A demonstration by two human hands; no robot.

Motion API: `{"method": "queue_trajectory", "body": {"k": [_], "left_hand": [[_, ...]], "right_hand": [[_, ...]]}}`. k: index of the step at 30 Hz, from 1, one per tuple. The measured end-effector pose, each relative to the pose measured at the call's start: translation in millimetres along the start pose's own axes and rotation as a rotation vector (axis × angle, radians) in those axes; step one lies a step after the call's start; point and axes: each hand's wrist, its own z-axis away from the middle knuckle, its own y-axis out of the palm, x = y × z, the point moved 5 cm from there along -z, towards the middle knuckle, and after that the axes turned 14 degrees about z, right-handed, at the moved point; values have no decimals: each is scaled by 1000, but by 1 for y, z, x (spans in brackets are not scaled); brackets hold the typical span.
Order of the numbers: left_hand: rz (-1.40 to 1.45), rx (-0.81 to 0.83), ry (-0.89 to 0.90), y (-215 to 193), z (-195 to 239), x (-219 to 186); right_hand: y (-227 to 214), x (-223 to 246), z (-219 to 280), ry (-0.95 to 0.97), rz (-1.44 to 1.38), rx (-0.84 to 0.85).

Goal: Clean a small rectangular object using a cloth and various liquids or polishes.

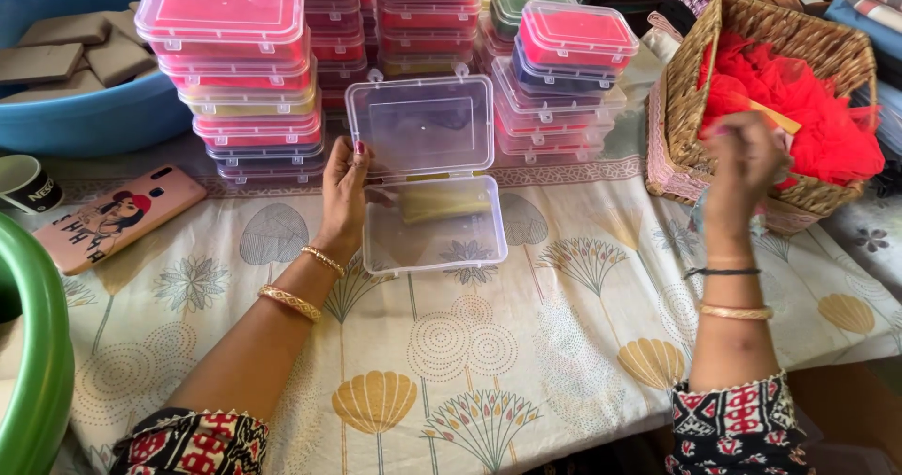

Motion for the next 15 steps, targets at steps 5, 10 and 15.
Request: {"method": "queue_trajectory", "body": {"k": [5,10,15], "left_hand": [[-126,65,120,-17,-7,17],[-167,93,97,-16,-6,18],[-142,79,50,-24,-10,28]], "right_hand": [[102,63,33,90,92,898],[179,72,69,-117,233,1268],[231,59,83,-646,181,995]]}}
